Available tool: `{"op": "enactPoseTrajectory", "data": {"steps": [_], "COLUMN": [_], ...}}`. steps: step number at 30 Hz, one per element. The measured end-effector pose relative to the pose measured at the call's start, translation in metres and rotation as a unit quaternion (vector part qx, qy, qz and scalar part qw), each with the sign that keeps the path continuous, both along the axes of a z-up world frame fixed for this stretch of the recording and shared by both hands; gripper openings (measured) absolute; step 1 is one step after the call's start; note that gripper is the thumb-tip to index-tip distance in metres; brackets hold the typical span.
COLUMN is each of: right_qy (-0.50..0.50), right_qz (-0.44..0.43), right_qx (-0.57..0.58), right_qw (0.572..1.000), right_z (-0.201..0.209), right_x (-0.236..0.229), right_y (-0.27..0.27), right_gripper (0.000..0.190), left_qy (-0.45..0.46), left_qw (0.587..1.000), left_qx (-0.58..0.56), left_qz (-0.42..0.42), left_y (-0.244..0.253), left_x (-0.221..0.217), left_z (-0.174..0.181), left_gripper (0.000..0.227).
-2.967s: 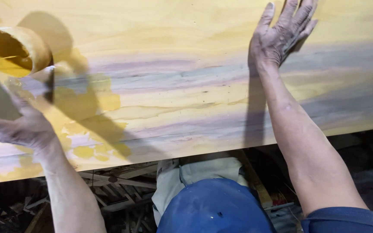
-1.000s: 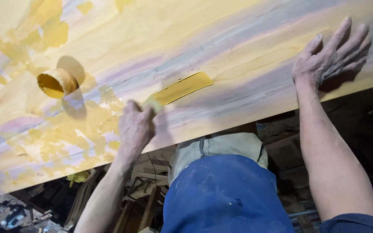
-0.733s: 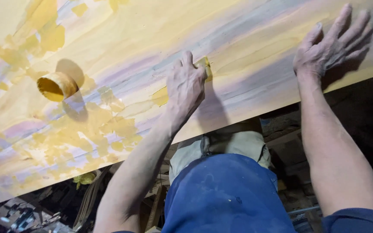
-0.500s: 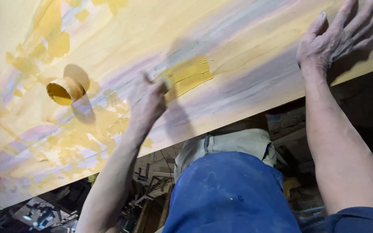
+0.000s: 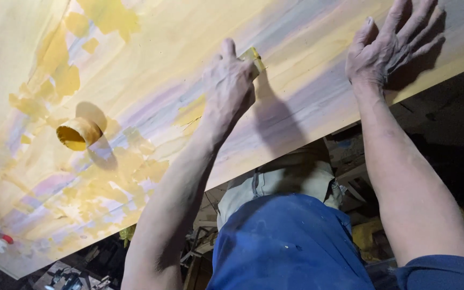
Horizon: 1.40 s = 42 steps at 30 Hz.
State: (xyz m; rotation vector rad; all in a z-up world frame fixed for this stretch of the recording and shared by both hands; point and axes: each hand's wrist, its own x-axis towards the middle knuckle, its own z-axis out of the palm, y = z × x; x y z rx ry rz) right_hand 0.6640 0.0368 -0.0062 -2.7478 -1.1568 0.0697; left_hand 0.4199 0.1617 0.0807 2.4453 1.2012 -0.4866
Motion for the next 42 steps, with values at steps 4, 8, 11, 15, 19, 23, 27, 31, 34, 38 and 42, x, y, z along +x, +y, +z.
{"op": "enactPoseTrajectory", "data": {"steps": [4,8,11,15,19,23,27,31,34,38,42], "right_qy": [0.028,-0.01,0.019,0.061,0.033,0.034,0.031,0.054,0.009,0.043,0.055], "right_qz": [-0.013,0.057,0.027,-0.02,-0.009,-0.003,-0.01,-0.016,-0.003,-0.028,-0.018], "right_qx": [-0.006,0.077,0.03,-0.008,-0.017,0.005,-0.008,-0.062,-0.033,-0.029,-0.063], "right_qw": [0.999,0.995,0.999,0.998,0.999,0.999,0.999,0.997,0.999,0.998,0.996], "right_z": [-0.005,-0.005,0.003,-0.002,-0.006,-0.005,-0.008,0.013,0.0,0.006,0.019], "right_x": [0.0,0.008,0.004,0.002,0.005,0.004,0.003,0.001,0.003,0.003,0.001], "right_y": [0.0,-0.006,-0.001,0.002,-0.003,-0.002,-0.002,0.006,0.0,0.006,0.01], "right_gripper": [0.066,0.046,0.052,0.057,0.058,0.053,0.055,0.061,0.057,0.062,0.064], "left_qy": [-0.166,-0.007,0.068,0.1,0.038,-0.001,-0.078,-0.065,-0.087,-0.19,-0.259], "left_qw": [0.986,0.996,0.987,0.987,0.995,0.998,0.996,0.997,0.996,0.982,0.966], "left_qx": [0.0,-0.044,-0.043,-0.012,-0.022,0.004,0.014,-0.009,-0.013,0.008,-0.002], "left_qz": [0.006,0.083,0.141,0.124,0.094,0.067,0.026,0.034,0.025,-0.002,-0.008], "left_y": [-0.007,-0.017,-0.032,-0.045,-0.077,-0.089,-0.07,-0.05,-0.037,-0.016,-0.003], "left_x": [-0.062,-0.149,-0.201,-0.248,-0.285,-0.275,-0.222,-0.142,-0.091,-0.031,-0.004], "left_z": [-0.011,0.001,0.015,0.03,0.012,-0.009,-0.017,-0.008,-0.006,-0.016,-0.003], "left_gripper": [0.033,0.011,0.014,0.017,0.014,0.015,0.017,0.01,0.011,0.006,0.038]}}
